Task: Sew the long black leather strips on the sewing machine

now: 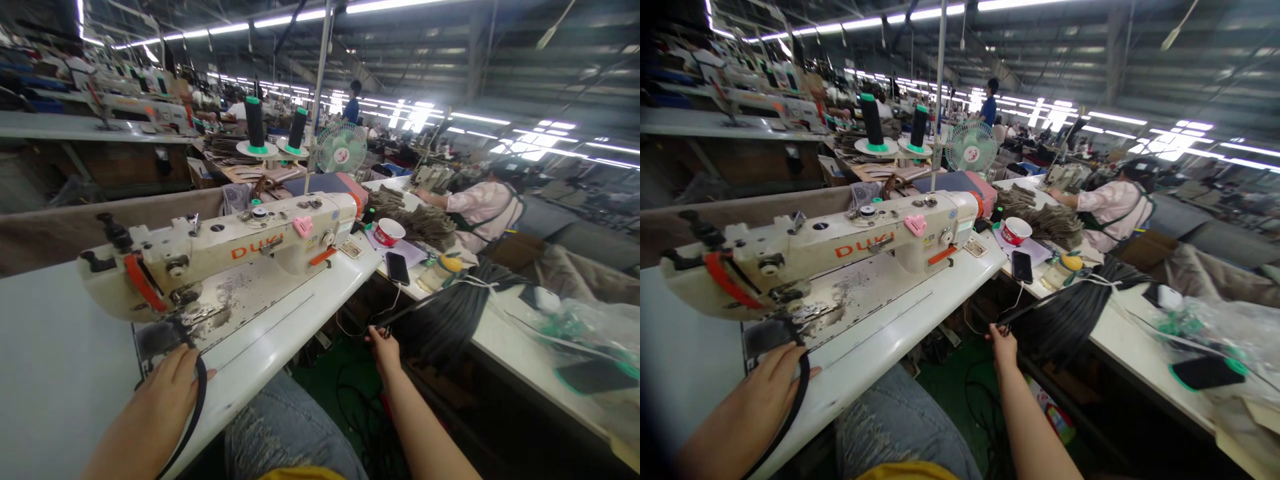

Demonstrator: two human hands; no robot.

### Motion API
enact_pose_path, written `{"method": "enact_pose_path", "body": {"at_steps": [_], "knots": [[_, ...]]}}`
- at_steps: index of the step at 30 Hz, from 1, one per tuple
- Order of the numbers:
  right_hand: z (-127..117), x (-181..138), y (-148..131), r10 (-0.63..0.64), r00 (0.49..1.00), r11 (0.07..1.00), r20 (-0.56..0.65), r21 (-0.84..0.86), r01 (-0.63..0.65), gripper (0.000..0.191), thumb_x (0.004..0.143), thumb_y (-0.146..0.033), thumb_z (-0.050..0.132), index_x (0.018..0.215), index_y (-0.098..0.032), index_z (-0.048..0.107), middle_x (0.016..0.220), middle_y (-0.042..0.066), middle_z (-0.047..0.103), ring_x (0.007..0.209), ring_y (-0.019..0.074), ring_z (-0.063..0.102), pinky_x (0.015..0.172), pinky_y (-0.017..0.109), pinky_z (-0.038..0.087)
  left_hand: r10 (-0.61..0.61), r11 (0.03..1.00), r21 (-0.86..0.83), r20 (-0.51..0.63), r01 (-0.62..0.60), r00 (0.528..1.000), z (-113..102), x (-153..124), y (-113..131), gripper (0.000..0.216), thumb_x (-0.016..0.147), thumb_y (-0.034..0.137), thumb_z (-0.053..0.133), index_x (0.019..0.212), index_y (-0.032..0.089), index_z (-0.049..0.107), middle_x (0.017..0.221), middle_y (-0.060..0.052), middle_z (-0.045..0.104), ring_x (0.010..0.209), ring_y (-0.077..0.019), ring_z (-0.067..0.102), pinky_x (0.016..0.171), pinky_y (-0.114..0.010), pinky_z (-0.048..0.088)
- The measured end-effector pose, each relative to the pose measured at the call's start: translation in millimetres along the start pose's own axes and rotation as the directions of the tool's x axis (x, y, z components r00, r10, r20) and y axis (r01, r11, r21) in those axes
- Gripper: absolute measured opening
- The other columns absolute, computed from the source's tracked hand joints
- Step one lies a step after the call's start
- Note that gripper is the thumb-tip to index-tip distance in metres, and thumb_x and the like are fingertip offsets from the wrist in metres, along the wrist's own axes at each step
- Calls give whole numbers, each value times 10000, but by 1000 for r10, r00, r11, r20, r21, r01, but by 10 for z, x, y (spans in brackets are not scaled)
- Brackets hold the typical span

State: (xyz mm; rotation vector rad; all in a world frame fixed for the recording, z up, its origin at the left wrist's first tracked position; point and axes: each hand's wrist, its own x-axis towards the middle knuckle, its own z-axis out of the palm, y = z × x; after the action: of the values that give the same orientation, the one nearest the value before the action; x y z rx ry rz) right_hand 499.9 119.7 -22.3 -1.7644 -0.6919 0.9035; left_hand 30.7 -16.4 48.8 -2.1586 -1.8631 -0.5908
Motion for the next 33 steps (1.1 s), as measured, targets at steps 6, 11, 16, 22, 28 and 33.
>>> {"method": "enact_pose_path", "body": {"at_steps": [6,11,16,22,28,33], "knots": [[243,-493,397,209,952,977,222,-78,-197,220,996,-343,693,940,-133,661,708,-61,604,480,46,494,449,164,435,-23,1000,-16,84,25,996,31,-46,-14,434,1029,418,373,1232,119,614,1317,-213,632,1203,-345,641,1044,-489,532],[24,57,-73,108,994,993,19,38,-108,334,1029,-480,612,979,-150,638,643,-90,518,421,36,387,405,163,349,-48,999,-23,72,50,996,49,-72,-27,443,1022,407,361,1250,132,622,1327,-197,635,1217,-336,644,1042,-468,542],[33,160,-257,39,997,997,-60,72,-34,390,1062,-525,521,1026,-153,632,682,-74,527,445,43,395,415,171,354,-53,998,-10,107,55,993,87,-83,-34,493,1023,407,343,1297,90,601,1363,-229,604,1245,-349,625,1065,-486,531],[408,-550,258,203,931,979,302,-71,-190,262,986,-380,701,907,-133,665,645,-75,577,429,39,441,397,156,349,-24,998,-60,119,31,993,49,-71,-13,464,1009,397,370,1273,123,635,1381,-206,607,1333,-358,565,1125,-515,493],[238,-196,3,119,982,992,145,29,-125,358,1037,-504,574,1015,-153,638,635,-88,528,392,27,330,370,159,256,-70,994,-72,120,79,990,-37,-29,58,477,1019,436,346,1226,135,653,1346,-194,626,1270,-341,607,1111,-490,504],[190,-155,-147,22,994,997,107,77,-31,613,801,-739,702,941,-143,685,584,-49,558,384,34,317,377,186,183,-60,997,-46,104,65,993,20,-37,55,500,1020,448,342,1233,120,655,1349,-224,619,1263,-361,610,1095,-524,515]]}}
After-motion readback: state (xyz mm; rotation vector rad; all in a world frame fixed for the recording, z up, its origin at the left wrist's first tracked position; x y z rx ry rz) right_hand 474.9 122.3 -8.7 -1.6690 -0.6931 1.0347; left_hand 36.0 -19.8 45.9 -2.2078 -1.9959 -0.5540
